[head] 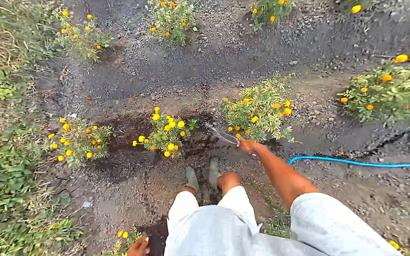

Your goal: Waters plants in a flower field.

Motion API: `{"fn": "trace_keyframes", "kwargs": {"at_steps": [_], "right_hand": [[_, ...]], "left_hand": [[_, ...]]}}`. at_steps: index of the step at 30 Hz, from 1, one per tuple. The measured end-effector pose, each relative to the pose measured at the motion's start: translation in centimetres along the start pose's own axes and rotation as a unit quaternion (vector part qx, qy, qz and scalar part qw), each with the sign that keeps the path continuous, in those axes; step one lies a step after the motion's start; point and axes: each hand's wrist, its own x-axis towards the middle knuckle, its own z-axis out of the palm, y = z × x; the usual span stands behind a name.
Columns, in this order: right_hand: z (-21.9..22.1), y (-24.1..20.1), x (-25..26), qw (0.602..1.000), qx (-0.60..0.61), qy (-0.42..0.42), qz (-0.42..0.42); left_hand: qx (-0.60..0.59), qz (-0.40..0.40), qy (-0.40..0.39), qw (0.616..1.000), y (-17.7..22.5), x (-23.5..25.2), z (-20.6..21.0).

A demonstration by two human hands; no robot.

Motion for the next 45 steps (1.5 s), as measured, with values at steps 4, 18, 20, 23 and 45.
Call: {"fn": "trace_keyframes", "kwargs": {"at_steps": [4, 18, 20, 23, 45], "right_hand": [[-2.0, 1.9, -0.5, 0.999, -0.038, -0.008, -0.01], [-10.3, 11.8, -7.9, 0.991, -0.079, -0.041, -0.097], [-10.6, 11.7, -9.3, 0.989, -0.099, -0.04, -0.106], [-11.4, 11.5, -11.0, 0.983, -0.129, -0.036, -0.13], [-9.9, 15.3, -15.9, 0.974, -0.135, 0.045, -0.176]], "left_hand": [[-0.093, 0.038, 0.08, 0.992, 1.5, -1.6, 1.7], [-0.258, -0.044, 0.061, 0.963, 0.9, -23.2, 35.4], [-0.275, -0.064, 0.048, 0.958, 0.1, -25.2, 38.4], [-0.318, -0.074, 0.056, 0.943, -0.7, -27.3, 42.2], [-0.442, -0.075, 0.04, 0.893, -4.9, -23.4, 49.7]]}}
